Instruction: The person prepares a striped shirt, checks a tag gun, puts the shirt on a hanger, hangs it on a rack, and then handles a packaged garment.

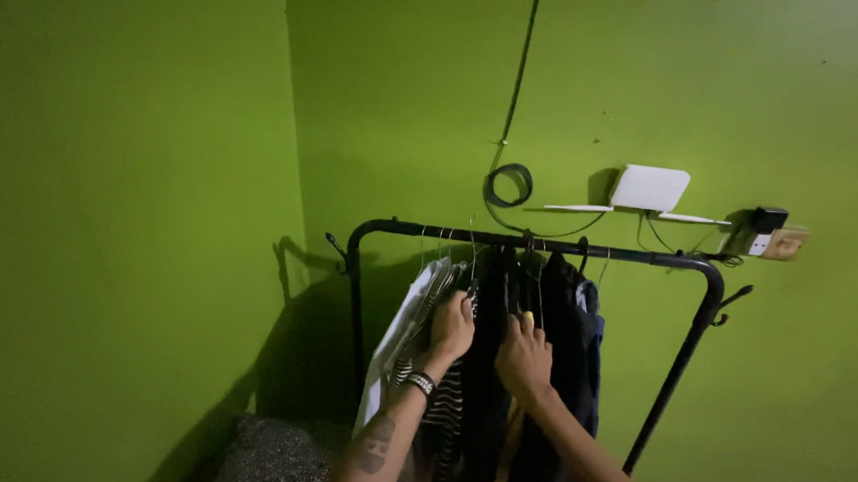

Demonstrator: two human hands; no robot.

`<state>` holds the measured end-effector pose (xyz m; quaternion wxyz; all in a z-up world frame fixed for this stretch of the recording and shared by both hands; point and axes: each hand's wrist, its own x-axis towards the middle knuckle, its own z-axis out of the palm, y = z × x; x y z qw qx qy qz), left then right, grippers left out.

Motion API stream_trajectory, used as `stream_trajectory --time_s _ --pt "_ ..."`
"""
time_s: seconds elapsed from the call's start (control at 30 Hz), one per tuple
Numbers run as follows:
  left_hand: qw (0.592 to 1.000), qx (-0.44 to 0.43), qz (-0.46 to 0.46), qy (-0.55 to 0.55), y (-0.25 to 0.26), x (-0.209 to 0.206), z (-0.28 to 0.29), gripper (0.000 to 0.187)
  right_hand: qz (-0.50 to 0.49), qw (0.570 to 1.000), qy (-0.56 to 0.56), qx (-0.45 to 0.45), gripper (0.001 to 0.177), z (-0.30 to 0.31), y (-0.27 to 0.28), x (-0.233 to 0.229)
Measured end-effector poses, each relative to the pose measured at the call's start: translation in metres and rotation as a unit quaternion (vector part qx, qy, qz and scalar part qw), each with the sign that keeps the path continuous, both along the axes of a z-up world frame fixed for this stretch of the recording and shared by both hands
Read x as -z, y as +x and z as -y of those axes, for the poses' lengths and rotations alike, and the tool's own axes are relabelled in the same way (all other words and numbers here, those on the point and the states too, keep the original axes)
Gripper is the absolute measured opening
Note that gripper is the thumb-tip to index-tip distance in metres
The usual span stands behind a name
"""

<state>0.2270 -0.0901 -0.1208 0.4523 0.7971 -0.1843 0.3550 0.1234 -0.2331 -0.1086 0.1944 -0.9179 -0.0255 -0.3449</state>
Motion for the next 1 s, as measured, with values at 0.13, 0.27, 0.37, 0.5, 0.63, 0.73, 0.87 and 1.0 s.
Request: stream_trajectory --time_s 0.13,0.27,0.37,0.5,0.63,0.73,0.87,1.0 --pt "0.999 0.006 -0.043 -0.004 0.022 0.035 -0.004 0.020 0.081 0.969 -0.194 0.131 0.049 -0.026 -0.004 0.008" --pt "0.997 0.054 -0.042 -0.038 0.010 0.033 -0.009 0.023 -0.084 0.903 -0.416 0.069 0.045 -0.041 0.044 0.107" --pt "0.992 0.086 -0.083 -0.044 -0.008 0.017 -0.012 0.026 -0.340 0.888 -0.296 -0.092 0.059 -0.057 0.008 0.076" --pt "0.985 0.131 -0.111 0.035 0.058 0.073 -0.029 0.041 -0.406 0.887 -0.167 -0.144 0.073 -0.069 -0.032 0.040" --pt "0.986 0.098 -0.098 0.089 0.029 0.068 -0.030 0.056 -0.327 0.930 -0.065 -0.156 0.061 -0.068 -0.044 0.070" --pt "0.956 0.030 -0.255 0.140 -0.022 0.016 -0.035 0.045 -0.243 0.956 0.011 -0.161 0.053 -0.070 -0.004 0.102" --pt "0.917 0.009 -0.371 0.149 0.029 0.085 -0.028 0.031 -0.134 0.972 0.114 -0.157 0.042 -0.065 0.068 0.168" --pt "0.983 -0.046 -0.169 0.048 0.052 0.127 -0.022 0.028 -0.017 0.965 0.215 -0.148 0.032 -0.040 0.308 0.413"
